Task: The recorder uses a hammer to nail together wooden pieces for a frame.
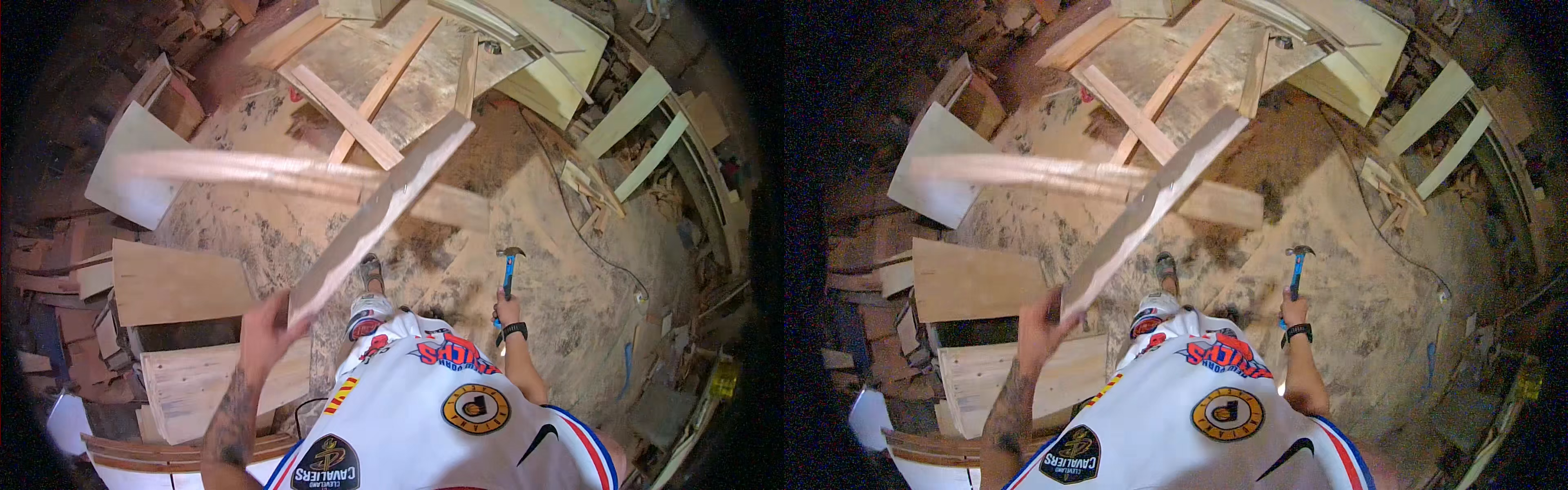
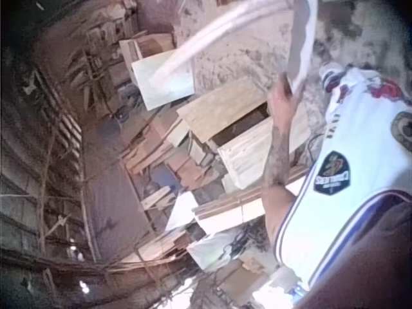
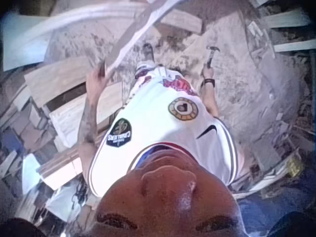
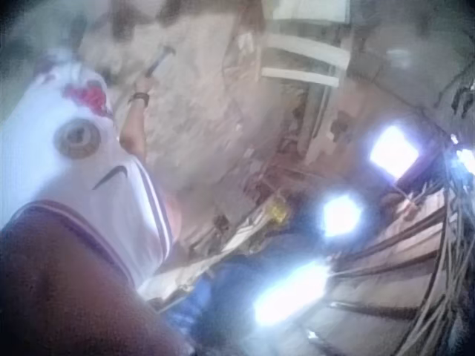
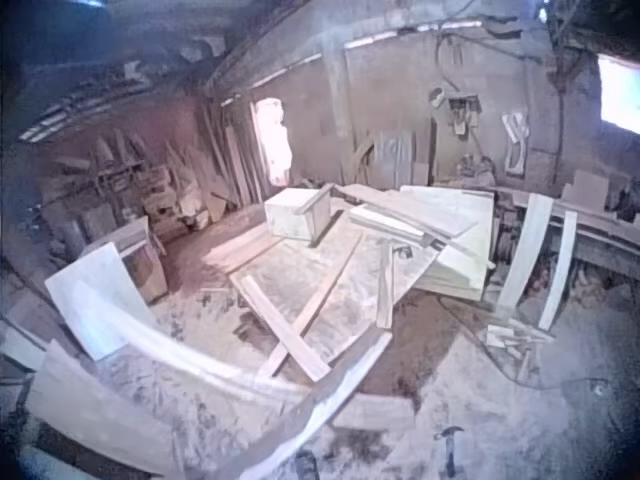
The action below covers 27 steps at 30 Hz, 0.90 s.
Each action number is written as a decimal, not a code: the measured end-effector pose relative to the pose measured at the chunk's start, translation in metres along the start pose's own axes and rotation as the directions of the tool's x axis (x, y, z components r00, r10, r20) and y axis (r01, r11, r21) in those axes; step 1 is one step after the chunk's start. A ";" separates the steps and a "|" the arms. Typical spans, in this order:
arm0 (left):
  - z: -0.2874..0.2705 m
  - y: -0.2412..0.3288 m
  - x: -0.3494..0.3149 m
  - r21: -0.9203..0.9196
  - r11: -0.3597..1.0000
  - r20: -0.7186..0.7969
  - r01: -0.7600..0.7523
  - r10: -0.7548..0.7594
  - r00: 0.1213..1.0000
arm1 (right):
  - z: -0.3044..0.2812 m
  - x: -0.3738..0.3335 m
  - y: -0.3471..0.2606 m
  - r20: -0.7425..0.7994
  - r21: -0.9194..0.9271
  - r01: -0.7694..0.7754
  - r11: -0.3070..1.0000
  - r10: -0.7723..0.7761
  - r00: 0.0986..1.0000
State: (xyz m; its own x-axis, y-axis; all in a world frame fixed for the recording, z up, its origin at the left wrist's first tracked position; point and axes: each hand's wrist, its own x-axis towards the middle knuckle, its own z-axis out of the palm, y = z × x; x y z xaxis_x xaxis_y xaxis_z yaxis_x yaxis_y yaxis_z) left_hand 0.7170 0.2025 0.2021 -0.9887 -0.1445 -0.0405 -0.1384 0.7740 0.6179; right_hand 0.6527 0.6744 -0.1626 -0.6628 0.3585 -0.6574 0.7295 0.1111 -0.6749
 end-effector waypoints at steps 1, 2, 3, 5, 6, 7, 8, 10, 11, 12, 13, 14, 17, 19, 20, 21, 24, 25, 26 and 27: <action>0.009 -0.017 0.029 -0.036 0.999 -0.012 -0.002 0.001 1.000 | 0.009 -0.005 -0.017 -0.024 0.061 0.053 0.997 -0.051 0.998; 0.012 -0.030 0.061 -0.076 0.997 -0.026 -0.006 0.004 1.000 | 0.018 -0.013 -0.044 -0.020 0.062 0.070 0.996 -0.069 0.997; 0.010 -0.025 0.098 -0.017 1.000 -0.023 -0.002 0.002 1.000 | 0.024 -0.026 -0.068 -0.029 0.125 0.125 0.984 -0.122 0.992; 0.012 -0.025 0.169 0.008 1.000 -0.021 0.016 -0.016 1.000 | 0.033 -0.038 -0.104 -0.056 0.196 0.191 0.962 -0.183 0.981; 0.023 -0.038 0.204 -0.026 0.999 -0.022 0.034 -0.035 0.999 | 0.038 -0.039 -0.118 -0.108 0.169 0.269 0.948 -0.253 0.961; 0.030 -0.045 0.237 -0.030 0.999 -0.020 0.016 -0.017 1.000 | 0.043 -0.041 -0.133 -0.162 0.137 0.340 0.930 -0.318 0.934; 0.038 -0.056 0.268 0.013 0.999 -0.017 -0.039 0.039 0.999 | 0.050 -0.050 -0.150 -0.175 0.143 0.344 0.928 -0.318 0.932; 0.050 -0.077 0.324 0.045 0.992 -0.004 -0.116 0.116 0.993 | 0.062 -0.071 -0.193 -0.158 0.172 0.433 0.885 -0.409 0.899; 0.056 -0.085 0.351 0.055 0.986 -0.023 -0.157 0.159 0.987 | 0.070 -0.076 -0.208 -0.167 0.198 0.419 0.886 -0.391 0.905; 0.061 -0.094 0.377 0.063 0.978 -0.042 -0.197 0.200 0.979 | 0.080 -0.080 -0.226 -0.194 0.197 0.417 0.887 -0.382 0.904; 0.060 -0.088 0.399 0.077 0.973 0.001 -0.219 0.220 0.976 | 0.089 -0.086 -0.243 -0.187 0.199 0.429 0.881 -0.395 0.899; 0.062 -0.092 0.420 0.064 0.969 0.018 -0.239 0.239 0.971 | 0.100 -0.087 -0.260 -0.170 0.201 0.446 0.872 -0.417 0.893; 0.065 -0.099 0.472 0.061 0.949 0.101 -0.309 0.302 0.948 | 0.131 -0.084 -0.295 -0.183 0.257 0.458 0.851 -0.423 0.888; 0.065 -0.087 0.497 0.101 0.950 0.133 -0.297 0.283 0.950 | 0.146 -0.080 -0.319 -0.213 0.208 0.471 0.858 -0.430 0.877; 0.067 -0.082 0.513 0.088 0.946 0.145 -0.311 0.296 0.944 | 0.151 -0.077 -0.329 -0.211 0.160 0.483 0.861 -0.448 0.869; 0.069 -0.078 0.527 0.117 0.940 0.150 -0.320 0.302 0.941 | 0.156 -0.070 -0.333 -0.223 0.146 0.479 0.865 -0.443 0.868; 0.068 -0.054 0.554 0.174 0.954 0.234 -0.245 0.202 0.951 | 0.164 -0.071 -0.359 -0.215 0.271 0.413 0.870 -0.363 0.907; 0.066 -0.049 0.561 0.298 0.872 0.165 -0.389 0.354 0.920 | 0.162 -0.062 -0.357 -0.222 0.270 0.405 0.874 -0.353 0.909; 0.068 -0.048 0.568 0.424 0.758 0.113 -0.496 0.499 0.859 | 0.158 -0.048 -0.351 -0.277 0.067 0.508 0.859 -0.473 0.836; 0.076 -0.047 0.583 0.355 0.796 0.172 -0.491 0.461 0.871 | 0.153 -0.036 -0.344 -0.296 -0.141 0.580 0.803 -0.593 0.749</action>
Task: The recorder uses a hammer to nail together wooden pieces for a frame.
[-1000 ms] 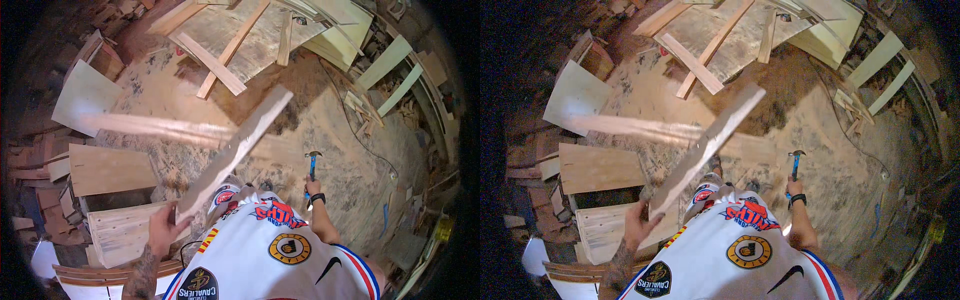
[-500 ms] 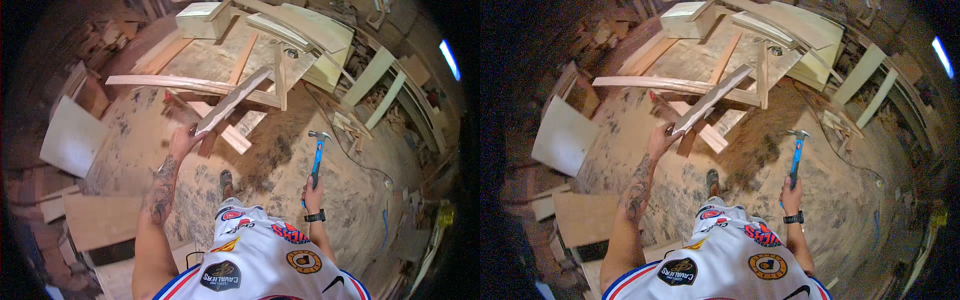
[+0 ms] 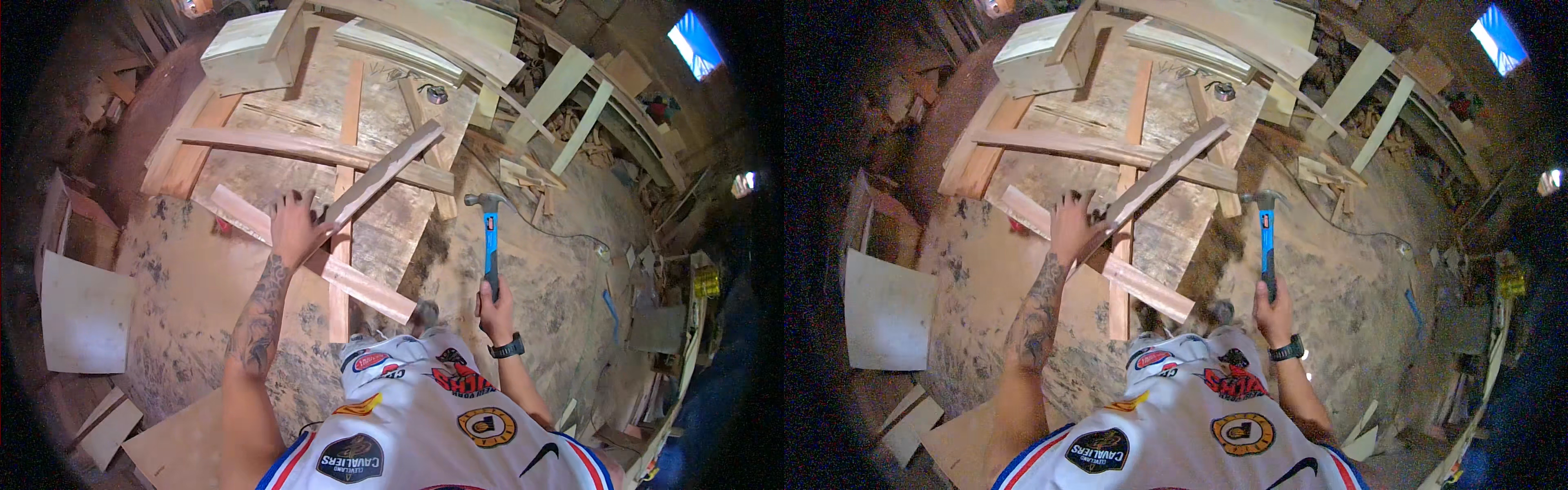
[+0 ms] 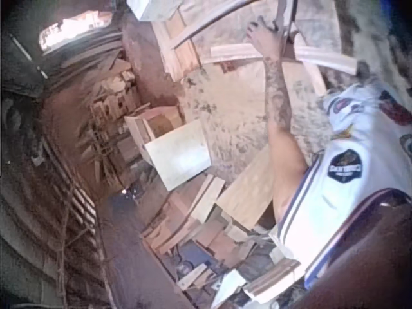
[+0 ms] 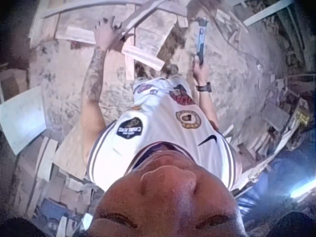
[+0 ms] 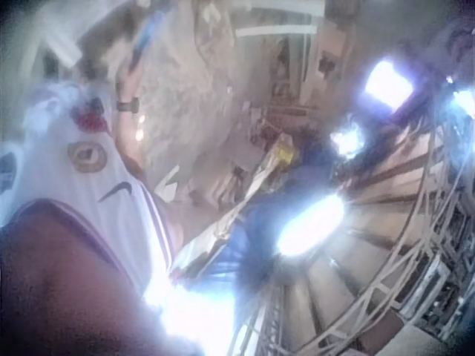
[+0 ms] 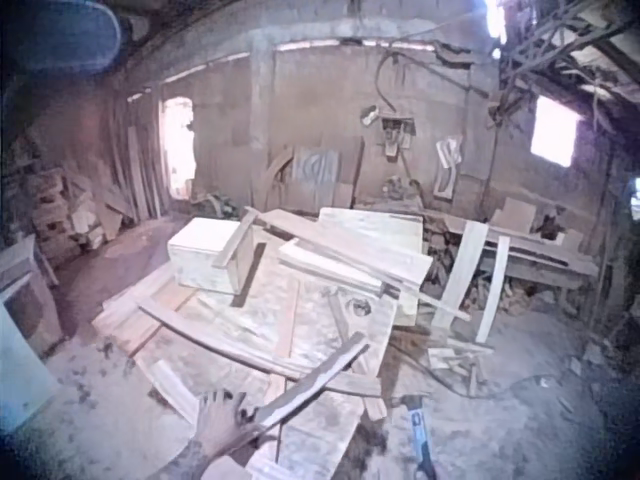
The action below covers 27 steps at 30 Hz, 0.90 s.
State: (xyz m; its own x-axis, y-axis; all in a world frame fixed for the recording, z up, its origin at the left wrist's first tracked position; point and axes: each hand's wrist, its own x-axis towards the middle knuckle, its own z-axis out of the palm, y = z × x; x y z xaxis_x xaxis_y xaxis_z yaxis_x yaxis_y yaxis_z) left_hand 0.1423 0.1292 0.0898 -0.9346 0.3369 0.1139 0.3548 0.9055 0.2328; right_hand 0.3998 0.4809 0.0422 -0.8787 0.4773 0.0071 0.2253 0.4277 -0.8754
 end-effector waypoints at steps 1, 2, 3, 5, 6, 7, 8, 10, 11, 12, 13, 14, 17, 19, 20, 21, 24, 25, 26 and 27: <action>0.005 0.006 0.014 -0.002 1.000 0.009 0.009 -0.009 1.000 | 0.003 0.008 -0.007 0.011 -0.005 -0.006 1.000 0.006 1.000; 0.010 0.020 0.026 -0.108 0.994 -0.012 0.024 -0.026 1.000 | 0.008 0.019 -0.023 0.031 0.100 -0.035 0.994 0.032 0.999; 0.016 0.034 0.038 -0.213 0.976 -0.033 0.040 -0.048 0.998 | 0.010 0.032 -0.035 0.057 0.202 -0.066 0.977 0.056 0.997; 0.046 0.054 0.062 -0.244 0.964 -0.034 0.108 -0.120 0.992 | 0.004 0.064 -0.046 0.140 0.099 -0.138 0.985 0.124 0.982; 0.063 0.062 0.070 -0.273 0.950 -0.045 0.152 -0.171 0.984 | 0.004 0.082 -0.048 0.194 -0.002 -0.194 0.981 0.190 0.962; 0.082 0.069 0.071 -0.274 0.946 -0.037 0.174 -0.191 0.981 | 0.007 0.100 -0.048 0.213 -0.012 -0.196 0.981 0.194 0.958; 0.098 0.077 0.069 -0.213 0.966 -0.094 0.149 -0.172 0.981 | 0.011 0.116 -0.048 0.259 0.020 -0.163 0.986 0.152 0.954; 0.114 0.084 0.070 -0.216 0.960 -0.054 0.179 -0.195 0.979 | 0.016 0.139 -0.059 0.345 0.082 -0.086 0.993 0.053 0.937; 0.110 0.092 0.071 -0.219 0.956 -0.042 0.197 -0.211 0.977 | 0.017 0.151 -0.063 0.361 0.072 -0.093 0.993 0.061 0.931; 0.105 0.102 0.070 -0.202 0.966 -0.044 0.161 -0.173 0.984 | 0.019 0.165 -0.065 0.365 -0.023 0.046 0.999 -0.035 0.930; 0.104 0.107 0.068 -0.185 0.974 -0.047 0.127 -0.138 0.989 | 0.023 0.177 -0.068 0.382 -0.114 0.190 0.975 -0.133 0.914; 0.115 0.108 0.066 -0.156 0.985 -0.120 0.074 -0.093 0.988 | 0.029 0.185 -0.072 0.358 -0.104 0.251 0.962 -0.199 0.912; 0.123 0.115 0.067 -0.061 0.990 -0.148 0.131 -0.139 0.979 | 0.031 0.208 -0.074 0.451 -0.265 0.296 0.918 -0.154 0.879; 0.124 0.114 0.072 -0.036 0.990 -0.126 0.138 -0.141 0.982 | 0.029 0.225 -0.060 0.472 -0.296 0.337 0.894 -0.170 0.865; 0.120 0.115 0.074 -0.033 0.988 -0.065 0.149 -0.150 0.986 | 0.025 0.235 -0.050 0.523 -0.343 0.443 0.828 -0.224 0.823; 0.120 0.116 0.075 -0.029 0.987 -0.004 0.157 -0.157 0.988 | 0.023 0.242 -0.042 0.575 -0.380 0.543 0.749 -0.269 0.773; 0.119 0.114 0.079 -0.025 0.987 0.018 0.158 -0.157 0.987 | 0.024 0.252 -0.061 0.642 -0.474 0.578 0.664 -0.188 0.743; 0.116 0.113 0.079 -0.029 0.988 0.066 0.151 -0.149 0.987 | 0.023 0.249 -0.069 0.646 -0.474 0.580 0.662 -0.186 0.741; 0.120 0.111 0.078 0.016 0.991 0.029 0.133 -0.133 0.991 | 0.023 0.245 -0.077 0.686 -0.397 0.651 0.647 -0.262 0.679; 0.125 0.109 0.076 0.014 0.991 0.031 0.136 -0.136 0.990 | 0.023 0.243 -0.081 0.718 -0.315 0.715 0.624 -0.336 0.609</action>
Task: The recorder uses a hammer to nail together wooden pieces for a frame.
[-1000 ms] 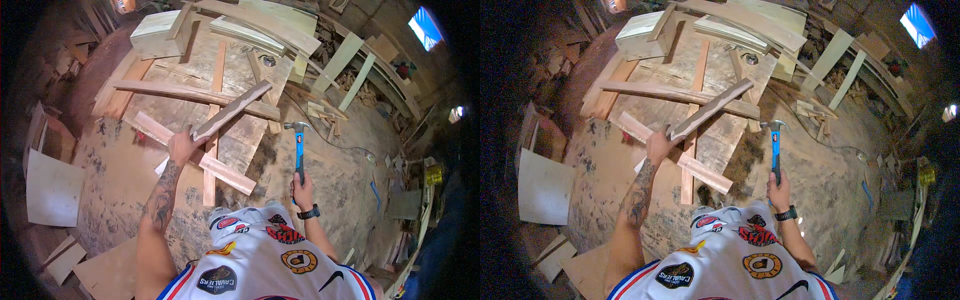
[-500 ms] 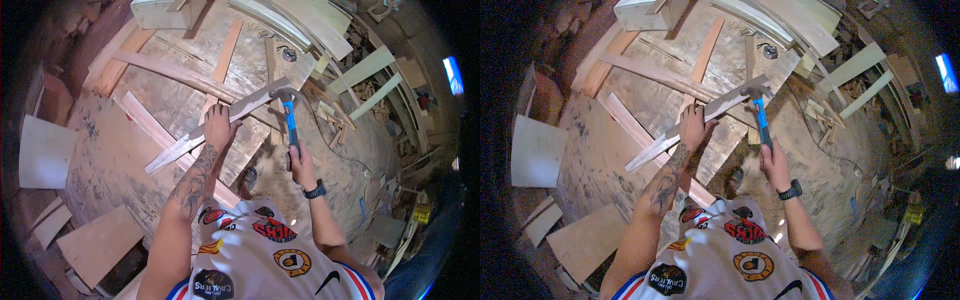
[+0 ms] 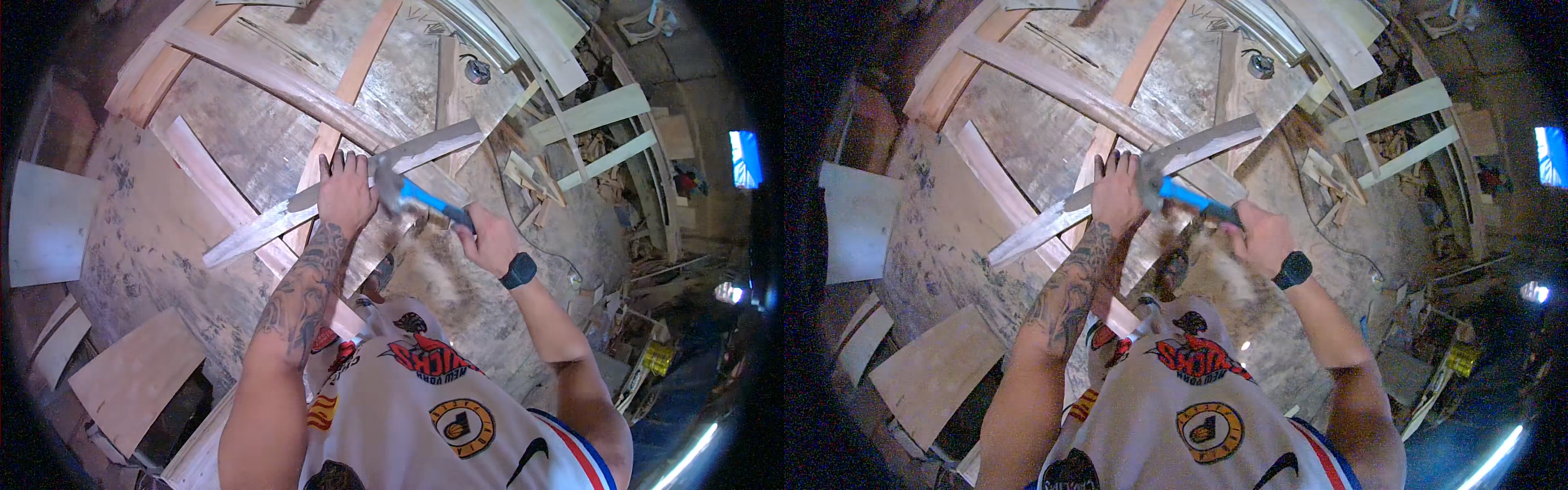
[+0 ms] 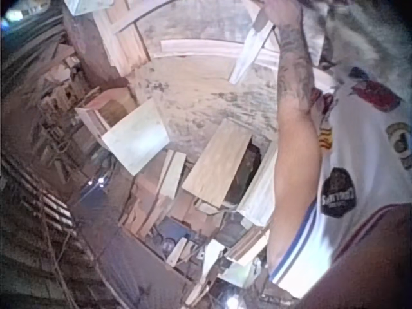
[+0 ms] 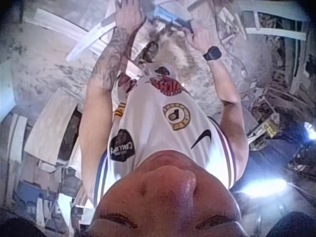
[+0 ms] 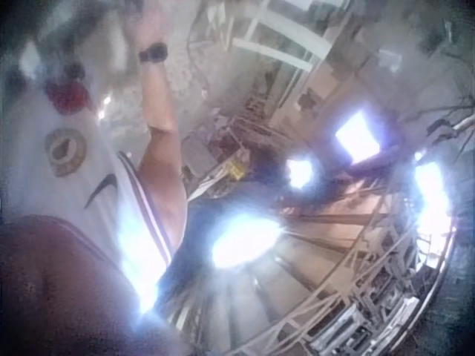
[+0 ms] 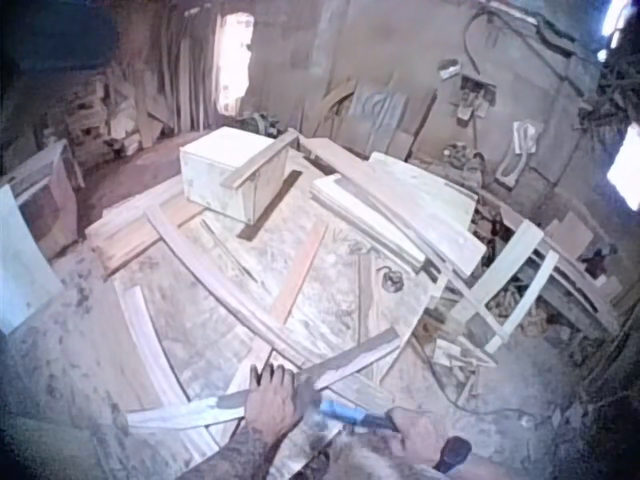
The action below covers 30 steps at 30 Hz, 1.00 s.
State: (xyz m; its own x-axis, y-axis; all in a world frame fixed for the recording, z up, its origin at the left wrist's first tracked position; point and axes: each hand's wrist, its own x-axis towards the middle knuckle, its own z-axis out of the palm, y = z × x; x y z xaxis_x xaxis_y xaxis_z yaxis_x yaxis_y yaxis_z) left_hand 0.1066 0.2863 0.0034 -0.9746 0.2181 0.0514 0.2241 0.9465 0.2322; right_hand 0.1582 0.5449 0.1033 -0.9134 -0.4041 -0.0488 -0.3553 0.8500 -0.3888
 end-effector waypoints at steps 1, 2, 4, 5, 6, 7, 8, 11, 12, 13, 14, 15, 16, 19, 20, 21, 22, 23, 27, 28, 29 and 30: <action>0.005 0.000 0.000 0.026 1.000 -0.057 -0.003 0.005 0.998 | 0.000 0.000 0.002 0.003 -0.004 -0.003 1.000 0.003 1.000; 0.009 -0.001 -0.001 0.053 0.999 -0.113 -0.005 0.011 0.993 | 0.002 0.002 0.007 -0.033 0.041 0.087 0.995 -0.086 0.996; 0.011 0.000 0.001 0.040 0.999 -0.079 0.000 0.003 0.997 | 0.010 0.008 0.026 -0.070 0.081 0.171 0.982 -0.166 0.984; 0.004 0.004 0.003 0.013 1.000 -0.045 0.007 -0.007 0.999 | 0.016 0.013 0.040 0.015 -0.064 -0.002 0.998 0.003 1.000; 0.000 0.008 0.004 -0.015 1.000 -0.011 0.015 -0.015 1.000 | 0.019 0.012 0.050 0.073 -0.220 -0.164 0.962 0.184 0.980; 0.000 0.005 0.003 -0.022 0.999 -0.005 0.028 -0.028 1.000 | 0.016 0.014 0.032 0.024 -0.184 -0.172 0.968 0.179 0.984; 0.002 0.003 0.001 -0.024 0.999 -0.004 0.033 -0.033 0.999 | 0.012 0.011 0.023 0.027 -0.186 -0.168 0.968 0.176 0.984; 0.007 -0.003 0.001 0.005 1.000 -0.076 -0.016 0.017 0.997 | 0.006 0.008 0.010 -0.042 0.081 0.161 0.984 -0.158 0.987; 0.007 -0.004 0.001 0.020 1.000 -0.079 -0.016 0.017 0.997 | 0.009 0.011 0.015 -0.042 0.079 0.159 0.984 -0.157 0.987; 0.006 -0.004 0.000 0.034 0.999 -0.077 -0.020 0.022 0.997 | 0.017 0.015 0.023 -0.011 -0.001 -0.014 1.000 0.014 1.000; 0.004 0.000 0.000 0.031 0.999 -0.076 -0.024 0.026 0.997 | 0.024 0.022 0.035 0.006 -0.088 -0.183 0.979 0.185 0.983; 0.002 0.004 -0.001 -0.006 1.000 -0.068 -0.007 0.006 0.998 | 0.030 0.030 0.049 0.005 -0.045 -0.325 0.945 0.326 0.945; 0.000 0.005 -0.001 -0.039 0.999 -0.061 0.020 -0.022 0.998 | 0.033 0.029 0.054 0.007 -0.045 -0.319 0.947 0.319 0.948; -0.001 0.006 0.001 -0.037 0.999 -0.060 0.023 -0.025 0.998 | 0.018 0.025 0.035 -0.139 0.429 -0.395 0.813 0.491 0.860; -0.002 0.006 0.000 -0.019 1.000 -0.081 0.018 -0.020 0.996 | 0.011 0.022 0.029 -0.131 0.431 -0.392 0.813 0.486 0.864; -0.003 0.006 0.001 -0.030 0.999 -0.059 0.019 -0.021 0.998 | 0.008 0.018 0.024 -0.266 0.434 -0.187 0.881 0.324 0.908; -0.003 0.005 0.002 -0.029 0.999 -0.058 0.020 -0.022 0.998 | 0.004 0.014 0.019 -0.401 0.407 0.032 0.913 0.147 0.904; -0.001 0.005 0.001 -0.030 0.999 -0.067 0.024 -0.026 0.997 | 0.006 0.004 0.000 -0.388 0.506 0.043 0.861 0.183 0.903; -0.002 0.007 0.000 -0.044 0.998 -0.044 0.037 -0.039 0.998 | 0.048 -0.010 0.026 -0.038 0.140 -0.213 0.967 0.220 0.975; -0.001 0.007 0.001 -0.042 0.998 -0.053 0.040 -0.042 0.998 | 0.050 -0.009 0.029 -0.043 0.137 -0.205 0.969 0.213 0.976; 0.001 0.010 0.001 -0.049 0.998 -0.054 0.041 -0.043 0.998 | 0.051 -0.009 0.030 -0.033 0.247 -0.315 0.917 0.332 0.943; 0.003 0.011 0.002 -0.056 0.998 -0.055 0.042 -0.045 0.997 | 0.051 -0.008 0.033 -0.008 0.351 -0.415 0.840 0.445 0.895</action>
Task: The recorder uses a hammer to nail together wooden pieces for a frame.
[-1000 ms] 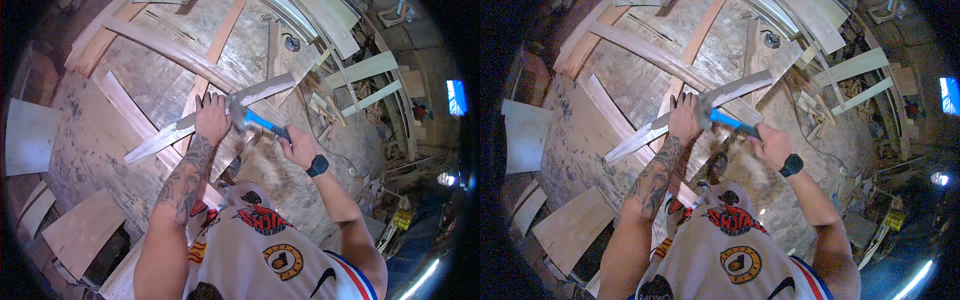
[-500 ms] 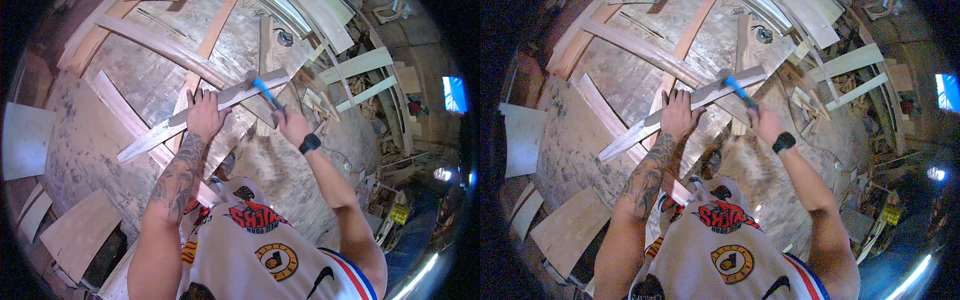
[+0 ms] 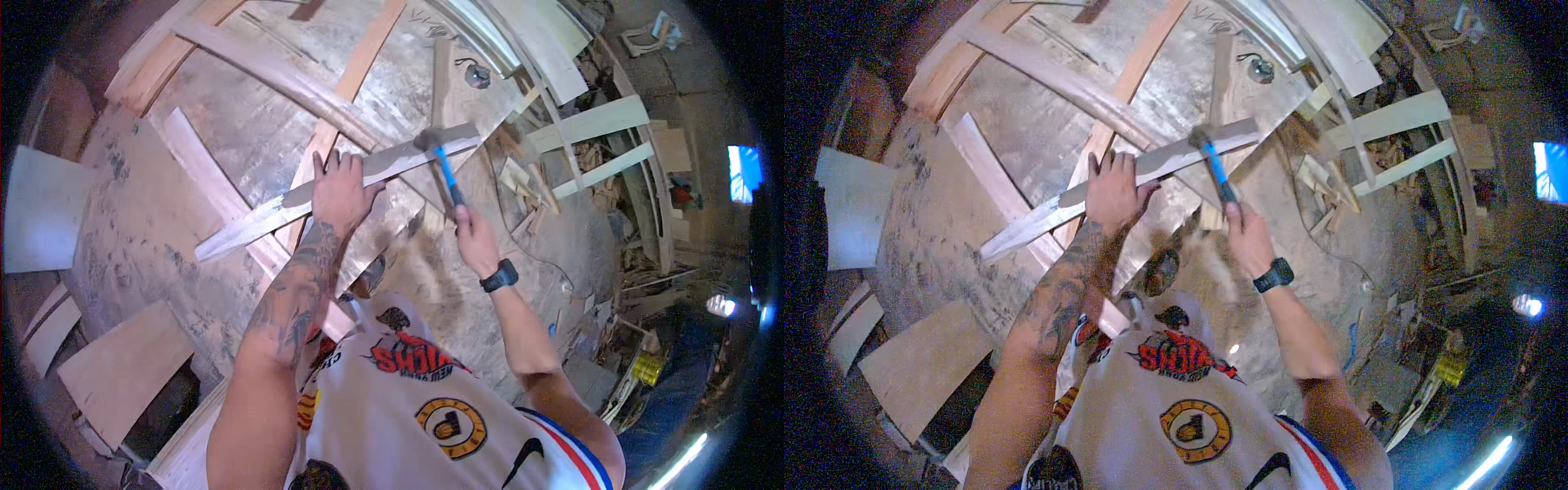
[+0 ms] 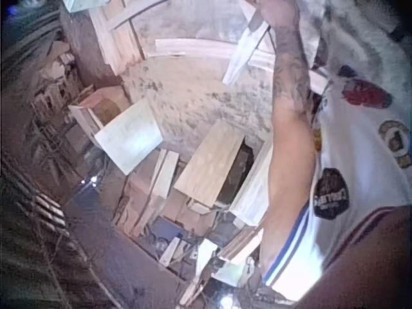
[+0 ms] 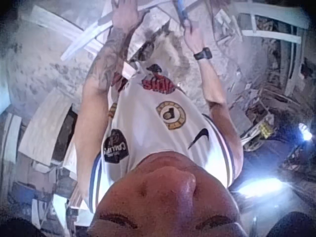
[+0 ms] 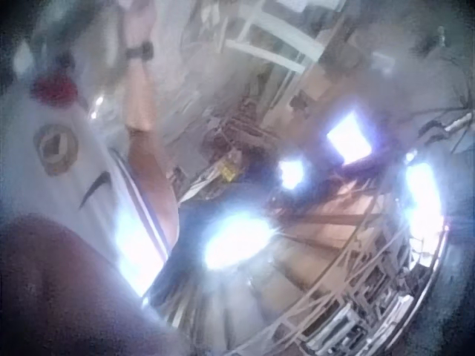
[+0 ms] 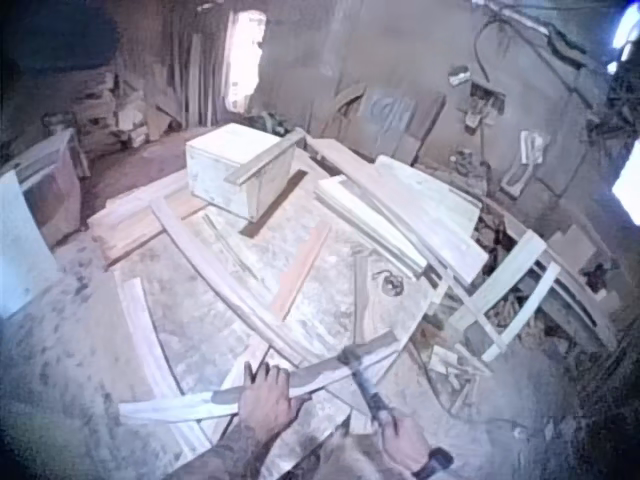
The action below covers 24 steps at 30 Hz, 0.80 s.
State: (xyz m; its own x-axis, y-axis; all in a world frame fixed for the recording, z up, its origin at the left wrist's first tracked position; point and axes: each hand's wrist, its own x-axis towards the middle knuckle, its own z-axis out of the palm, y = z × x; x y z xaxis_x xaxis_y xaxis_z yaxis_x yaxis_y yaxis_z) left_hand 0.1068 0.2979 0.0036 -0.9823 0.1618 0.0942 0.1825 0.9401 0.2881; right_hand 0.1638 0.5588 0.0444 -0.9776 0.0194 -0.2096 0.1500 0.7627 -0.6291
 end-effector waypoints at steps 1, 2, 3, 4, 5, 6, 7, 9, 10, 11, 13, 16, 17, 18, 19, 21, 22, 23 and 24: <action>-0.007 0.000 -0.002 -0.006 1.000 0.001 -0.008 0.008 1.000 | 0.000 -0.007 -0.010 -0.058 0.086 0.047 0.995 -0.042 0.997; -0.007 -0.003 0.000 -0.001 1.000 -0.004 -0.002 0.002 1.000 | -0.002 -0.008 -0.025 -0.056 0.088 0.056 0.995 -0.051 0.997; -0.007 -0.006 0.001 0.010 1.000 -0.036 0.003 -0.003 0.999 | -0.002 -0.013 -0.040 -0.137 0.174 0.185 0.967 -0.162 0.977; -0.006 -0.006 0.000 0.012 1.000 -0.059 -0.008 0.008 0.998 | -0.002 -0.021 -0.048 -0.233 0.243 0.300 0.923 -0.245 0.941; -0.004 -0.005 -0.001 0.005 1.000 -0.065 -0.015 0.016 0.998 | 0.002 -0.021 -0.045 -0.294 0.177 0.348 0.921 -0.288 0.912; -0.003 -0.004 -0.004 0.000 1.000 -0.063 -0.026 0.026 0.998 | 0.012 -0.018 -0.026 -0.300 0.173 0.341 0.924 -0.281 0.912; -0.004 -0.004 -0.005 -0.001 1.000 -0.045 -0.018 0.018 0.999 | 0.027 -0.008 0.001 -0.213 0.002 0.274 0.962 -0.268 0.940; -0.005 -0.001 -0.005 -0.006 1.000 -0.032 -0.011 0.011 0.999 | 0.023 0.007 0.004 -0.041 0.109 -0.025 0.994 0.029 0.999; -0.006 -0.002 -0.002 0.009 1.000 -0.020 0.005 -0.005 1.000 | 0.013 0.014 -0.011 -0.037 0.111 -0.001 0.994 0.005 0.999; -0.007 -0.002 -0.005 0.015 1.000 0.009 0.006 -0.006 1.000 | 0.003 0.006 -0.024 -0.107 0.220 0.017 0.975 0.007 0.994; -0.009 0.000 -0.005 0.015 1.000 0.000 -0.006 0.006 1.000 | -0.001 -0.012 -0.029 -0.194 0.486 0.083 0.870 0.015 0.981; -0.011 -0.002 -0.005 0.013 1.000 -0.027 -0.013 0.014 1.000 | 0.022 -0.015 -0.018 -0.235 0.135 0.199 0.971 -0.163 0.958; -0.011 -0.001 -0.002 0.008 1.000 -0.051 -0.008 0.009 0.999 | 0.043 0.000 0.022 -0.124 -0.060 0.220 0.974 -0.227 0.966; -0.008 -0.004 -0.005 0.013 1.000 -0.054 0.000 0.001 0.999 | 0.041 -0.001 0.018 -0.120 -0.057 0.229 0.972 -0.234 0.965; -0.005 -0.004 -0.003 0.021 1.000 -0.029 -0.004 0.004 1.000 | 0.029 0.003 0.006 -0.033 0.054 0.054 0.997 -0.052 0.998; -0.009 -0.002 -0.003 -0.006 1.000 0.004 -0.004 0.004 1.000 | 0.016 -0.001 -0.013 0.074 0.284 -0.152 0.947 0.137 0.988; -0.011 -0.002 -0.002 0.003 1.000 -0.009 -0.008 0.008 1.000 | 0.015 0.000 -0.012 0.065 0.292 -0.139 0.946 0.126 0.990; -0.010 -0.002 -0.005 0.000 1.000 -0.030 -0.013 0.013 0.999 | 0.017 0.002 -0.009 -0.060 0.209 -0.011 0.978 0.024 0.998; -0.009 -0.003 -0.005 0.001 1.000 -0.053 -0.018 0.018 0.998 | 0.016 0.005 -0.008 -0.176 0.112 0.109 0.988 -0.088 0.980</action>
State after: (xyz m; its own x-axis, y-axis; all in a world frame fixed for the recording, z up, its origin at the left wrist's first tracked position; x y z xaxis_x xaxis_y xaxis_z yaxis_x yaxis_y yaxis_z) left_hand 0.1113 0.2917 0.0113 -0.9754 0.1623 0.1493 0.1997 0.9373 0.2858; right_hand 0.1603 0.5423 0.0367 -0.9977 0.0656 -0.0179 0.0580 0.6826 -0.7285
